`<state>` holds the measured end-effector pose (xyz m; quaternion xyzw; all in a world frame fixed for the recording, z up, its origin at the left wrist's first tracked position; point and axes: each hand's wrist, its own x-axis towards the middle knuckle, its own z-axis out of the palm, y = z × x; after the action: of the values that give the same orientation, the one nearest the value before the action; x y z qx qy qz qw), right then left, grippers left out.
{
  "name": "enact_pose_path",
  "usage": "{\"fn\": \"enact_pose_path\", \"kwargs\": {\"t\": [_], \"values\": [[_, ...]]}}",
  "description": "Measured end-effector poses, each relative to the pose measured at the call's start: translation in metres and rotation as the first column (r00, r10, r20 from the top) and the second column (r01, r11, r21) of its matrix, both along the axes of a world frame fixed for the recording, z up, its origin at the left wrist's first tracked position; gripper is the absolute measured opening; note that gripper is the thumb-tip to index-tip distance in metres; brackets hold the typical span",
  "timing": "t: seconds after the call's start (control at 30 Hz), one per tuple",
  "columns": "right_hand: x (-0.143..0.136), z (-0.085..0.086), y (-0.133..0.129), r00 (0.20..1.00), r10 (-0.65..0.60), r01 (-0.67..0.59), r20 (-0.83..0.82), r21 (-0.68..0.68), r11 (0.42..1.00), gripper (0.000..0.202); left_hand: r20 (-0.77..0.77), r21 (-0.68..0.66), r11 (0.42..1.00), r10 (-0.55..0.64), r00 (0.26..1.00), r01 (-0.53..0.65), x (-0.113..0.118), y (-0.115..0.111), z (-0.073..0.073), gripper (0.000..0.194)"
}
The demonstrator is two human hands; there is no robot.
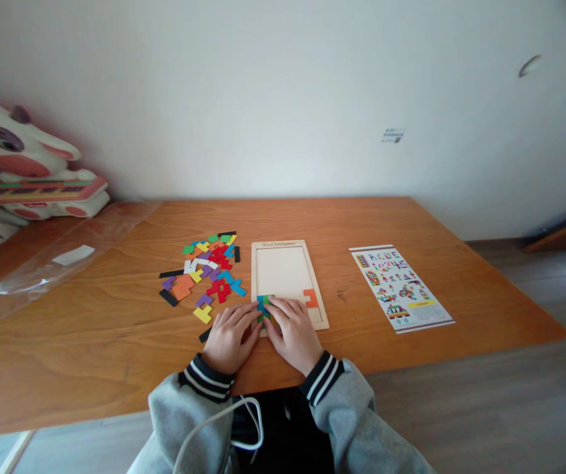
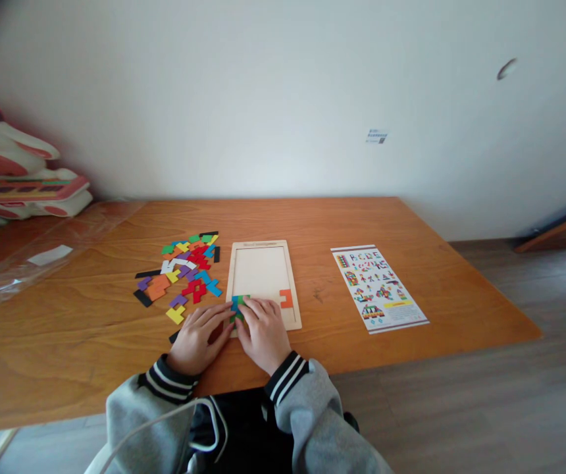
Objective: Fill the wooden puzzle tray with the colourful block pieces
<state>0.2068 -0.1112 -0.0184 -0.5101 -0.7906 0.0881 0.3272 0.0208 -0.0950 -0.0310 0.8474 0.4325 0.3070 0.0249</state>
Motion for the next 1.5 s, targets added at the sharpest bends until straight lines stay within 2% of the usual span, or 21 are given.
{"fn": "enact_pose_path", "kwargs": {"t": [0.33,0.63,0.77,0.9,1.03,1.23,1.37,1.5], "values": [[0.003,0.001,-0.005,1.000,0.007,-0.007,-0.012,0.012,1.000,0.027,0.008,0.009,0.999,-0.032,0.999,0.032,0.000,-0.001,0.001,0.020],[0.012,-0.003,-0.018,1.000,0.005,-0.004,-0.009,0.046,0.999,0.031,0.015,0.007,0.997,-0.078,0.997,0.078,0.000,-0.013,0.002,0.021],[0.013,-0.007,-0.020,1.000,-0.006,0.005,0.001,0.064,0.998,0.030,0.035,0.024,0.999,-0.049,0.998,0.048,-0.002,-0.023,0.004,0.021],[0.013,-0.011,-0.019,1.000,-0.016,0.015,0.012,0.087,0.996,0.031,0.082,0.026,0.998,0.046,0.996,-0.048,-0.009,-0.031,0.005,0.019],[0.014,-0.014,-0.018,1.000,-0.025,0.024,0.008,0.113,0.993,0.028,0.072,0.030,0.980,0.192,0.979,-0.195,-0.041,-0.020,0.006,0.021],[0.016,-0.017,-0.018,1.000,-0.015,0.015,-0.003,0.127,0.992,0.029,-0.113,-0.002,0.907,0.419,0.901,-0.422,-0.121,0.027,0.008,0.037],[0.017,-0.020,-0.019,0.999,-0.034,0.035,-0.011,0.110,0.993,0.031,-0.217,-0.075,0.903,0.399,0.891,-0.422,-0.153,0.053,0.007,0.050],[0.019,-0.021,-0.019,0.999,-0.038,0.039,-0.014,0.097,0.994,0.033,-0.209,-0.097,0.923,0.346,0.914,-0.372,-0.163,0.067,0.006,0.052]]}}
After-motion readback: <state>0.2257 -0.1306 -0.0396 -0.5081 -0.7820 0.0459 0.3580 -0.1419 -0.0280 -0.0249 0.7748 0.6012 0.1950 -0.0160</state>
